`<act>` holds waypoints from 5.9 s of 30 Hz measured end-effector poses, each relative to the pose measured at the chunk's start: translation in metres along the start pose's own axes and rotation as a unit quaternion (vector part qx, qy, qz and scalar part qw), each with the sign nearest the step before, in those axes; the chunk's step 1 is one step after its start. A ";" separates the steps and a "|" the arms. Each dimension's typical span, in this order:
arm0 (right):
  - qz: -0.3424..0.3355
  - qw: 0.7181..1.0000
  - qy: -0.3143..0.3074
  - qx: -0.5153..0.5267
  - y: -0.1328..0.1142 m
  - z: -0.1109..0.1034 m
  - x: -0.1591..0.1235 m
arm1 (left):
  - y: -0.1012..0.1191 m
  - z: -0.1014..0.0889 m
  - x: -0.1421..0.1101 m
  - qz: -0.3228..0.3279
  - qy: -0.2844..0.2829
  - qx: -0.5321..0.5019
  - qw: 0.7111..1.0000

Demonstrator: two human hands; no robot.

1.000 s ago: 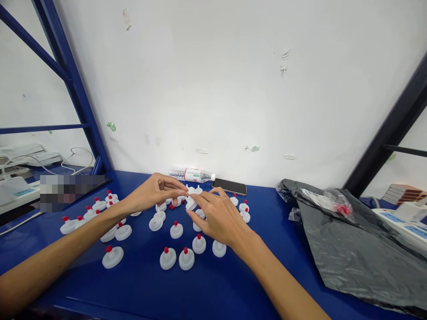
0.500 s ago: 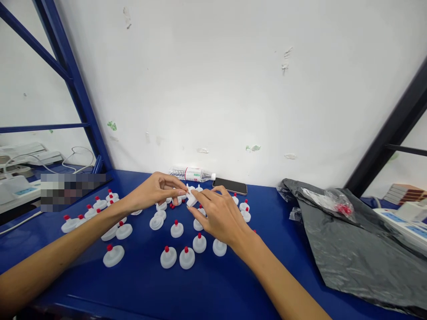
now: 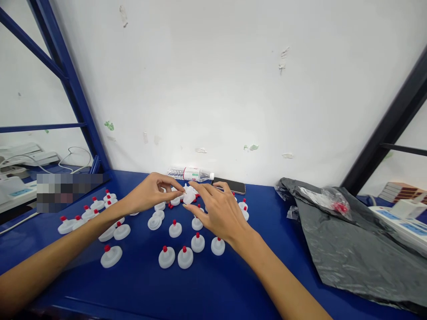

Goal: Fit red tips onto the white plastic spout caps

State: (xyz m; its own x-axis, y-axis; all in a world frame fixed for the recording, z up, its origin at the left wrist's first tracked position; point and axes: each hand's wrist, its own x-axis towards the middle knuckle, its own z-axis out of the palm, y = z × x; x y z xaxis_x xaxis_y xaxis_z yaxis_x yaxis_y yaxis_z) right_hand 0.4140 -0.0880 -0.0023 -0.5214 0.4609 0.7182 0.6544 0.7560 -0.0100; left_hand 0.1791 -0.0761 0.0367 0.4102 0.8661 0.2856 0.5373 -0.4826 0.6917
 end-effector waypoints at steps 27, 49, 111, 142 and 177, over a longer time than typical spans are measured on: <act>-0.019 1.000 -0.012 0.015 -0.004 0.002 0.001 | -0.020 -0.024 -0.005 -0.075 -0.195 0.274 0.939; 0.002 1.000 0.004 -0.006 -0.003 0.007 -0.001 | -0.012 0.007 -0.002 -0.009 -0.022 0.133 0.991; 0.006 0.999 -0.037 -0.013 -0.001 0.010 -0.003 | -0.023 0.013 -0.005 0.194 0.014 0.426 0.883; 0.044 0.998 -0.029 -0.016 0.001 0.000 0.001 | 0.009 0.022 -0.022 0.013 -0.331 0.016 0.944; 0.045 0.998 -0.045 -0.026 0.001 0.000 0.001 | 0.003 0.008 -0.005 0.026 -0.040 0.021 0.999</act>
State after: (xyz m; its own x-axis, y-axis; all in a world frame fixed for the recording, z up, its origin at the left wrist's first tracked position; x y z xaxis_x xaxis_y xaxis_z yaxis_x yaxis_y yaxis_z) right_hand 0.4142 -0.0869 -0.0016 -0.5054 0.5667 0.6507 0.7263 0.6865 -0.0338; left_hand 0.1845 -0.0827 0.0315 0.4957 0.8270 0.2652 0.5435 -0.5336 0.6480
